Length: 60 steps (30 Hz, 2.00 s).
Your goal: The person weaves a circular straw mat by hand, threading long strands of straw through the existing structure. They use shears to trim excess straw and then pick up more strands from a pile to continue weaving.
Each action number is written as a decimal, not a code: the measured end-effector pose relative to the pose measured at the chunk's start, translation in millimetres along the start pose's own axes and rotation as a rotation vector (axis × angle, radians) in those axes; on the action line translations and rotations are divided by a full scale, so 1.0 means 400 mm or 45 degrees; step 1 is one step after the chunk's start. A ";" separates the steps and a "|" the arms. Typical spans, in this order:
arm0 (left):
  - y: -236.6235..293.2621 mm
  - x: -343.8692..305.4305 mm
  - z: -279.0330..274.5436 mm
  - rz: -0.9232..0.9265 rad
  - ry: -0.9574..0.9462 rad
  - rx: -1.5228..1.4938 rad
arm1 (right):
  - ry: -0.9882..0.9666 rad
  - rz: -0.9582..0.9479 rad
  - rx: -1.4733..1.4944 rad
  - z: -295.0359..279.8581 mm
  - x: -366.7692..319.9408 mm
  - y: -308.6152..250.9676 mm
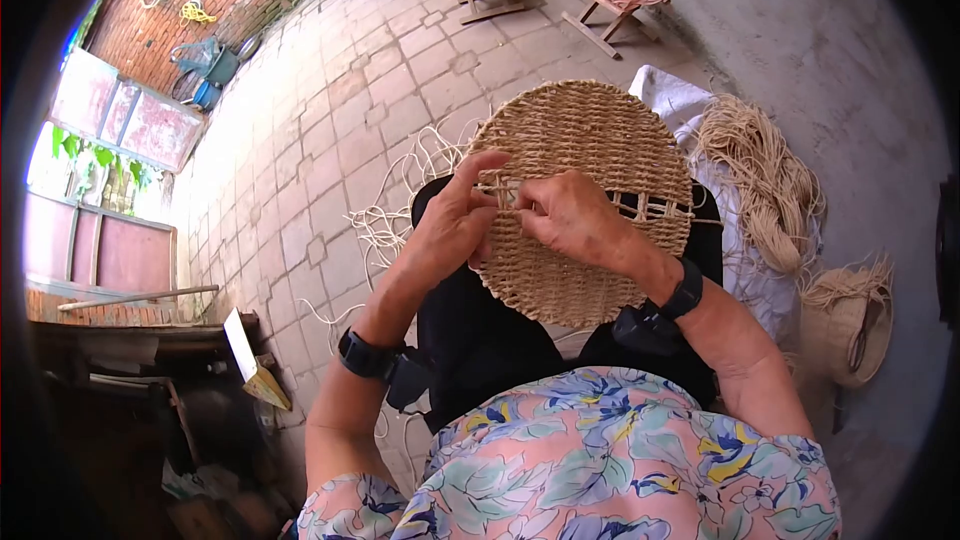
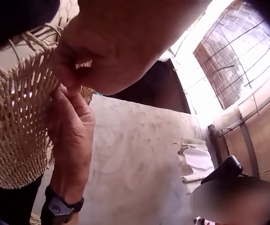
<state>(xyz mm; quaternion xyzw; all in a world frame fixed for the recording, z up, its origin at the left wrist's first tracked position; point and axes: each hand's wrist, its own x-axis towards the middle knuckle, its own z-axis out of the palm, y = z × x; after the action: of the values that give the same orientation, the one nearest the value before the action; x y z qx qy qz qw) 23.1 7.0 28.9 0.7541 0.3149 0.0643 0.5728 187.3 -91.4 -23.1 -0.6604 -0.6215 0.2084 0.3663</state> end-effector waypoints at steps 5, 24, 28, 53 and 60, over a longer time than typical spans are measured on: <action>-0.017 0.008 -0.017 -0.054 -0.081 -0.365 | 0.100 -0.088 -0.201 0.003 -0.003 -0.012; -0.021 0.001 -0.017 -0.098 -0.095 -0.604 | -0.099 -0.219 -0.515 -0.034 0.011 -0.048; -0.022 0.003 -0.013 -0.102 -0.092 -0.605 | -0.111 -0.189 -0.478 -0.039 0.016 -0.049; -0.042 -0.002 -0.014 0.157 0.165 -0.142 | 0.047 -0.134 -0.320 -0.004 0.004 -0.008; -0.013 -0.140 0.064 0.868 0.300 0.298 | 0.054 -0.186 -0.323 -0.009 -0.001 0.002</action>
<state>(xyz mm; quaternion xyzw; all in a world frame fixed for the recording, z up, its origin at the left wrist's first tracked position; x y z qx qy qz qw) -11.7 -44.3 30.3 0.8634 0.1149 0.3011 0.3881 190.2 -92.5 -21.4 -0.6587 -0.6813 0.0869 0.3073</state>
